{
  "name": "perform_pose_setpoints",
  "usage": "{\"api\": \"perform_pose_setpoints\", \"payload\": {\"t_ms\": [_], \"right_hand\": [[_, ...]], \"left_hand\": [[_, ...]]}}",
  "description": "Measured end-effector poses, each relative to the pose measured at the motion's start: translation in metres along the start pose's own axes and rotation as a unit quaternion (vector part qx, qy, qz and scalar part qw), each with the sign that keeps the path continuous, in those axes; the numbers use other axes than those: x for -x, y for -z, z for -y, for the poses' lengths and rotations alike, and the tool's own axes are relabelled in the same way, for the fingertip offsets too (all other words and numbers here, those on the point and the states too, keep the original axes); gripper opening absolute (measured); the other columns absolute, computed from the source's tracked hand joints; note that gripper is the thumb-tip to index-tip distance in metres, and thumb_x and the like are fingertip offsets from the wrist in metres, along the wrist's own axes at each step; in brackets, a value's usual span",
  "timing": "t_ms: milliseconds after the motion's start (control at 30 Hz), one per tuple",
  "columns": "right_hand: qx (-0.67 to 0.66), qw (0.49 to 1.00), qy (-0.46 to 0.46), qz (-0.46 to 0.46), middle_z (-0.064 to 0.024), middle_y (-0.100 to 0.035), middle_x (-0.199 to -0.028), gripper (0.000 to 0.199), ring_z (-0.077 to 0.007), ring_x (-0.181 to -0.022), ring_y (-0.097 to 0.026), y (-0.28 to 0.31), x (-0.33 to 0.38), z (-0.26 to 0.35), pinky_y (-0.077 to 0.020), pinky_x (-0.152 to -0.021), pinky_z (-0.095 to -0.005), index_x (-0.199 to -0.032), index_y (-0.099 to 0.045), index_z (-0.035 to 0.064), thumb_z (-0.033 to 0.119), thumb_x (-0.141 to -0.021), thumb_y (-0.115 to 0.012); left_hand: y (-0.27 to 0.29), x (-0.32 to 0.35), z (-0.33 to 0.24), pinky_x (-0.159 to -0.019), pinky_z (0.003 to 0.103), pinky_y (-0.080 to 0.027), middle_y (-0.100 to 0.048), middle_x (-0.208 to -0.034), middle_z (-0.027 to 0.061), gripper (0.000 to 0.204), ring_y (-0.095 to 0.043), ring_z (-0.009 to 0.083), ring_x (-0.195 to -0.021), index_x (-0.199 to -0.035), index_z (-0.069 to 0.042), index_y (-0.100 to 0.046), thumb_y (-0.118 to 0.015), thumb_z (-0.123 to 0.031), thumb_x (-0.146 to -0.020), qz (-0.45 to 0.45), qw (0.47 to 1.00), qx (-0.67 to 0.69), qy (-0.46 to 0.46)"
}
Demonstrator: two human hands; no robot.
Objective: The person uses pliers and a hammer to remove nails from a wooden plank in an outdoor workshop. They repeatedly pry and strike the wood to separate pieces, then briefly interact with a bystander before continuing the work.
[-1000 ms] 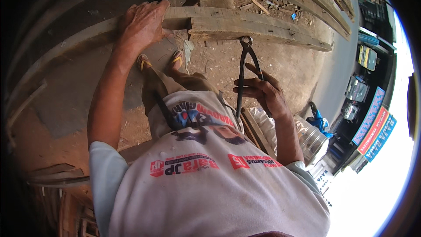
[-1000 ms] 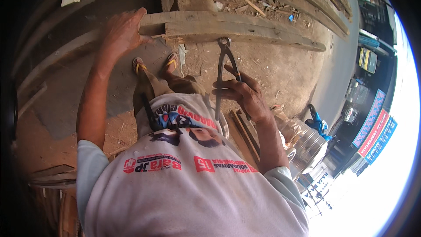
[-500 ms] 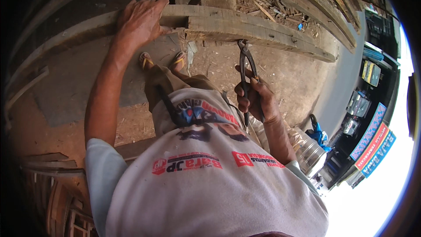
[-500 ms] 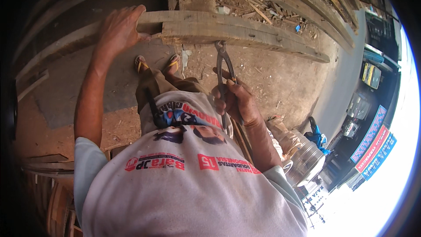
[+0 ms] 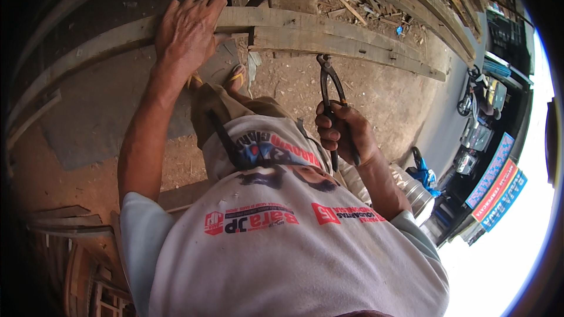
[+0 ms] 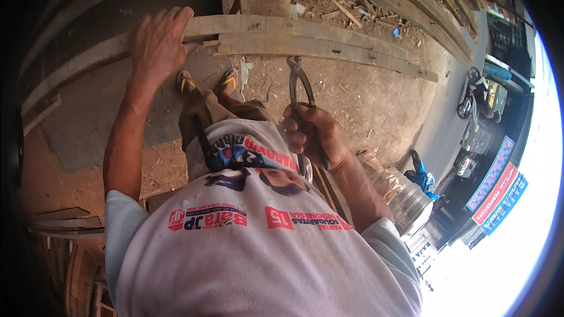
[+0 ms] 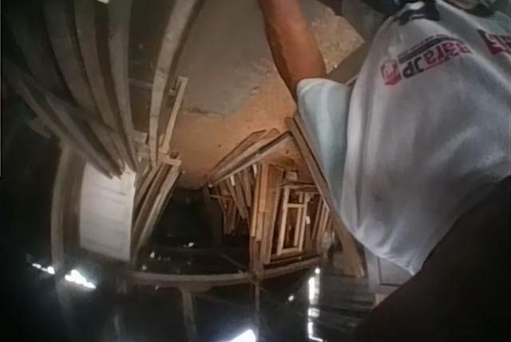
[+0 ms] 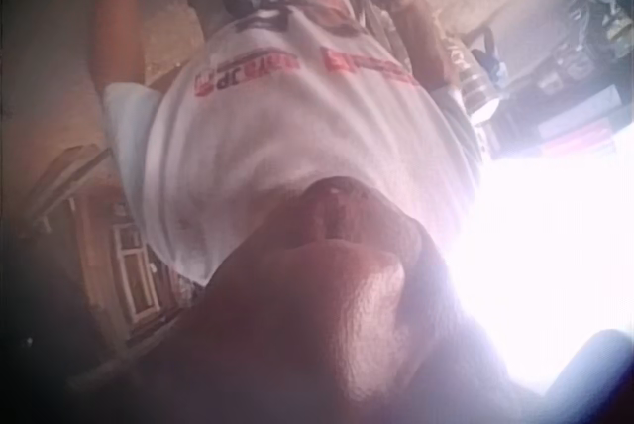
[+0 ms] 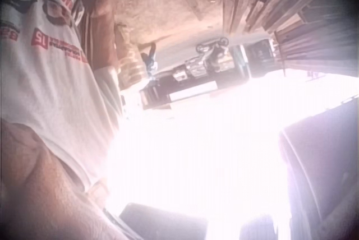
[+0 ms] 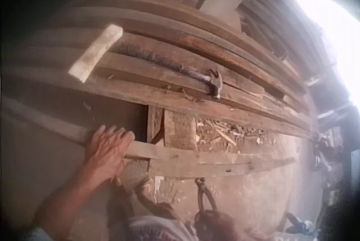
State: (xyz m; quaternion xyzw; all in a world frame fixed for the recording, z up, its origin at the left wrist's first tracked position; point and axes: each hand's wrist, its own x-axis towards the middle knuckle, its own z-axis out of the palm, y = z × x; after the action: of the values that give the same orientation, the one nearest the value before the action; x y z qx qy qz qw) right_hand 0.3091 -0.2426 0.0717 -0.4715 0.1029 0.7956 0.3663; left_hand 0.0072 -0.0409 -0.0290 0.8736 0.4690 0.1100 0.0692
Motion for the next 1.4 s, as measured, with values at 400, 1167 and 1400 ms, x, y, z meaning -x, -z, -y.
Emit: {"api": "perform_pose_setpoints", "payload": {"t_ms": [400,1167,1400], "right_hand": [[0.05,0.994,0.065,0.069,-0.0329,-0.066,-0.129,0.059,-0.0443,-0.116,-0.07,0.027,-0.013,0.002,-0.0583,-0.098,-0.0529,-0.146,-0.046,-0.0078,0.033,-0.105,-0.058],[-0.025,0.997,0.012,0.072,-0.0008,-0.05,-0.082,0.037,-0.0115,-0.064,-0.047,0.028,-0.037,-0.012,-0.0442,-0.056,-0.0301,-0.125,-0.058,0.0018,0.035,-0.109,-0.054],[-0.035,0.996,-0.046,0.069,0.0041,-0.044,-0.081,0.024,-0.0071,-0.062,-0.038,0.024,-0.036,-0.009,-0.036,-0.053,-0.0253,-0.108,-0.055,0.0094,0.034,-0.109,-0.056]], "left_hand": [[0.008,-0.014,0.002,-0.097,0.047,-0.049,-0.071,-0.121,0.0095,0.067,-0.066,0.0292,-0.117,-0.129,-0.008,-0.06,-0.089,-0.038,-0.075,0.103,0.994,0.03,0.011],[0.005,-0.013,0.01,-0.095,0.046,-0.05,-0.071,-0.122,0.0091,0.072,-0.066,0.0295,-0.118,-0.131,-0.008,-0.061,-0.091,-0.035,-0.072,0.108,0.994,0.013,0.013],[0.006,-0.003,0.005,-0.093,0.044,-0.05,-0.07,-0.117,0.0081,0.065,-0.065,0.0275,-0.115,-0.126,-0.008,-0.062,-0.09,-0.034,-0.074,0.053,0.999,0.007,0.011]]}}
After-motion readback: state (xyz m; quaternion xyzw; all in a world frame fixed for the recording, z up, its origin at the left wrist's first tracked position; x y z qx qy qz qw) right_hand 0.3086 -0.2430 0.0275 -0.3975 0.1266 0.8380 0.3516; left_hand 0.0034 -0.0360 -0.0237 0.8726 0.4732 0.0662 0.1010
